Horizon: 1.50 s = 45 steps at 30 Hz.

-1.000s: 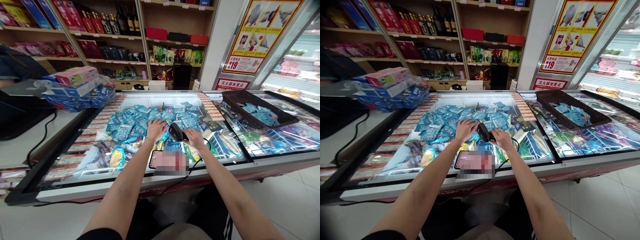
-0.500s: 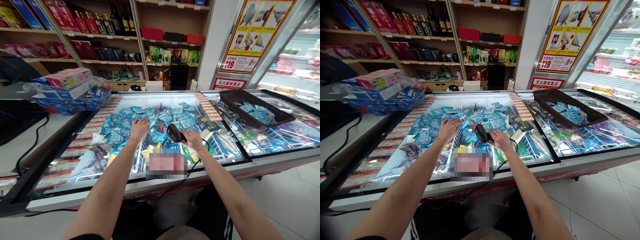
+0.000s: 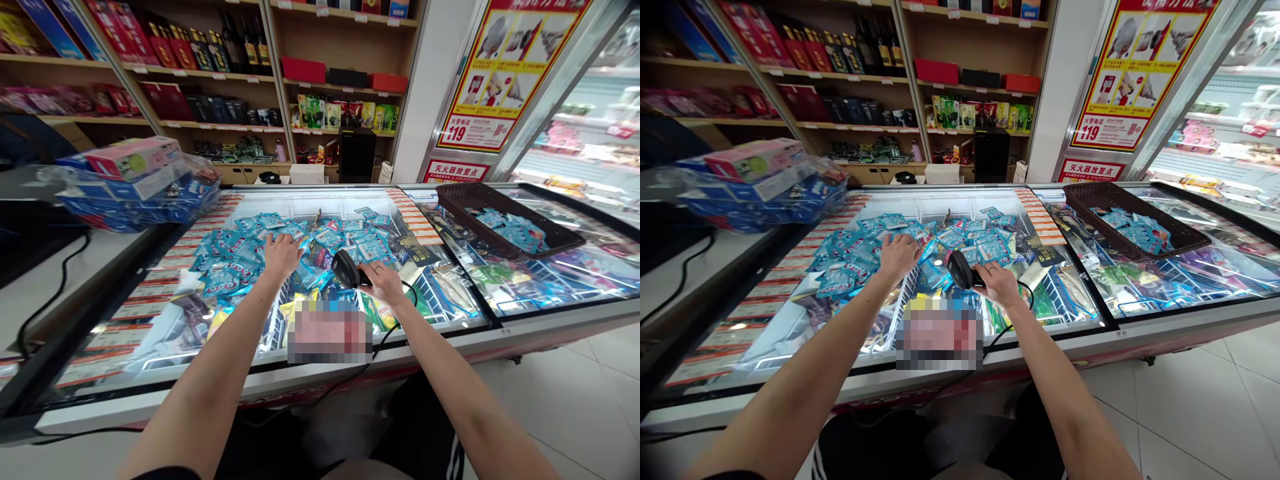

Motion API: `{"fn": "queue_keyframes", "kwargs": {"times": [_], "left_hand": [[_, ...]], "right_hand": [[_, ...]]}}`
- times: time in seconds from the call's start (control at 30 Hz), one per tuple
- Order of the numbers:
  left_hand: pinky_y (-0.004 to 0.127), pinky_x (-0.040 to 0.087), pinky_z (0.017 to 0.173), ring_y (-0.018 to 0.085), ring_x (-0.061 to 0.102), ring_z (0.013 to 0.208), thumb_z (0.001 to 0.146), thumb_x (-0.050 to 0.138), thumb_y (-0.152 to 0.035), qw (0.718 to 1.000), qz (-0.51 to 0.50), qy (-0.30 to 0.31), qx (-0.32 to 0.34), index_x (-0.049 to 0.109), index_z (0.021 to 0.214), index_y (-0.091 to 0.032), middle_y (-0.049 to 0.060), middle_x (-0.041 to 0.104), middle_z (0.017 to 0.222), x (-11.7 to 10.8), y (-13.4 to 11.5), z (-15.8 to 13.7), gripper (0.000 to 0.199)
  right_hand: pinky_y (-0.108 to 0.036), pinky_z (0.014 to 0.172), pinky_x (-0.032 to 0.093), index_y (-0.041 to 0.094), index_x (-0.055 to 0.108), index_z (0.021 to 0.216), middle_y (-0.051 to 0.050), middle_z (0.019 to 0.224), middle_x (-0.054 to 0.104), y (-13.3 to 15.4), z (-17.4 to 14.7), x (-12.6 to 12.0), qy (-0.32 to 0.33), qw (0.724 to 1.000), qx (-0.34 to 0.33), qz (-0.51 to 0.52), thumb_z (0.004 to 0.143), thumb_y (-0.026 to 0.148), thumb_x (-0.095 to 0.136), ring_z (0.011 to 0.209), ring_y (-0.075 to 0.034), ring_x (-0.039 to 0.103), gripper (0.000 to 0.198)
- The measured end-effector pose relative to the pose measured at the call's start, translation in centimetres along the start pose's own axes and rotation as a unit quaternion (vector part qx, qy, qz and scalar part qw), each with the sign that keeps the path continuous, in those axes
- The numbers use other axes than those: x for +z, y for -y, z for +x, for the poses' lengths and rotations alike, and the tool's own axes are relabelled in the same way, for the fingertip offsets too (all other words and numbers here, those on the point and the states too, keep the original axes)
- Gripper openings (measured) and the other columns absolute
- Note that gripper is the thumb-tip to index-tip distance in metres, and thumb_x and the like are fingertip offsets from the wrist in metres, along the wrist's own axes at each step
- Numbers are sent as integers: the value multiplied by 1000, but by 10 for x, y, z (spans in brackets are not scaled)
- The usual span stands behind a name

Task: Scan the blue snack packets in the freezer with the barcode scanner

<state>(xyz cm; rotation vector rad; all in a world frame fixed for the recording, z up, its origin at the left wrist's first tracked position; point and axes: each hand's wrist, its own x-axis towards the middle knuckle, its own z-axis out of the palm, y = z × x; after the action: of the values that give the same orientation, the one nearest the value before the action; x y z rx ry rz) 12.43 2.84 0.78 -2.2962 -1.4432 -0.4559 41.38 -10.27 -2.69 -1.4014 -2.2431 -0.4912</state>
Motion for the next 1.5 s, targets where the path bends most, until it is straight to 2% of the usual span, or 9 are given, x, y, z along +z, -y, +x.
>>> {"fn": "queue_keyframes", "kwargs": {"times": [0.2,0.33,0.6,0.73,0.87,1.1,1.27,1.37,1.5], "left_hand": [[43,27,107,23,47,123,88,33,-12,996,-42,2,79,57,123,-23,10,57,127,10,-31,20,44],[41,31,106,23,44,128,92,33,-20,994,-85,17,73,52,128,-24,8,51,137,23,-46,34,41],[40,39,97,27,54,114,87,37,-59,987,-133,69,-65,59,108,-19,13,61,119,23,-59,40,50],[52,28,105,36,39,130,73,53,-68,978,-127,69,-147,49,125,-15,21,51,132,20,-63,39,75],[59,19,108,39,42,127,69,64,-59,964,-167,86,-189,39,135,-11,24,52,130,20,-61,39,85],[40,45,95,27,48,121,74,63,-23,910,-402,-79,-71,8,148,-19,18,37,143,23,-49,28,93],[33,51,75,17,59,86,76,62,-30,848,-500,-105,-141,36,135,-18,10,59,110,21,-46,16,66],[30,50,72,16,59,80,81,55,-37,853,-491,-75,-158,55,111,-19,5,63,94,18,-43,5,35],[28,49,69,14,59,74,87,46,-37,874,-442,-82,-184,51,117,-20,3,63,91,16,-41,-11,35]], "right_hand": [[-31,71,42,17,56,120,-9,97,64,2,1,-4,0,1000,2,-9,86,51,54,94,-22,55,48],[-31,71,43,17,56,120,-9,99,64,2,1,-2,-7,1000,9,-14,86,49,55,94,-22,55,46],[-31,71,43,16,55,120,-9,96,64,1,2,-1,-14,1000,4,-4,86,48,55,95,-22,56,46],[-30,69,44,17,55,121,-10,100,64,1,1,-2,-14,1000,9,-6,86,46,56,96,-22,56,46],[-30,69,44,17,55,121,-10,99,65,1,1,-1,-10,1000,8,-3,86,45,57,96,-23,56,45],[-30,70,44,18,56,120,-9,98,65,1,1,0,-13,1000,11,3,87,46,55,95,-22,57,43],[-30,74,44,17,56,120,-10,99,64,0,1,-1,-17,1000,9,5,87,47,54,95,-22,56,45],[-30,76,44,17,56,121,-9,98,64,1,1,-1,-22,1000,10,3,87,46,55,95,-22,56,45],[-30,76,44,18,56,121,-9,97,64,2,0,-1,-25,1000,10,-1,86,44,56,96,-22,56,44]]}}
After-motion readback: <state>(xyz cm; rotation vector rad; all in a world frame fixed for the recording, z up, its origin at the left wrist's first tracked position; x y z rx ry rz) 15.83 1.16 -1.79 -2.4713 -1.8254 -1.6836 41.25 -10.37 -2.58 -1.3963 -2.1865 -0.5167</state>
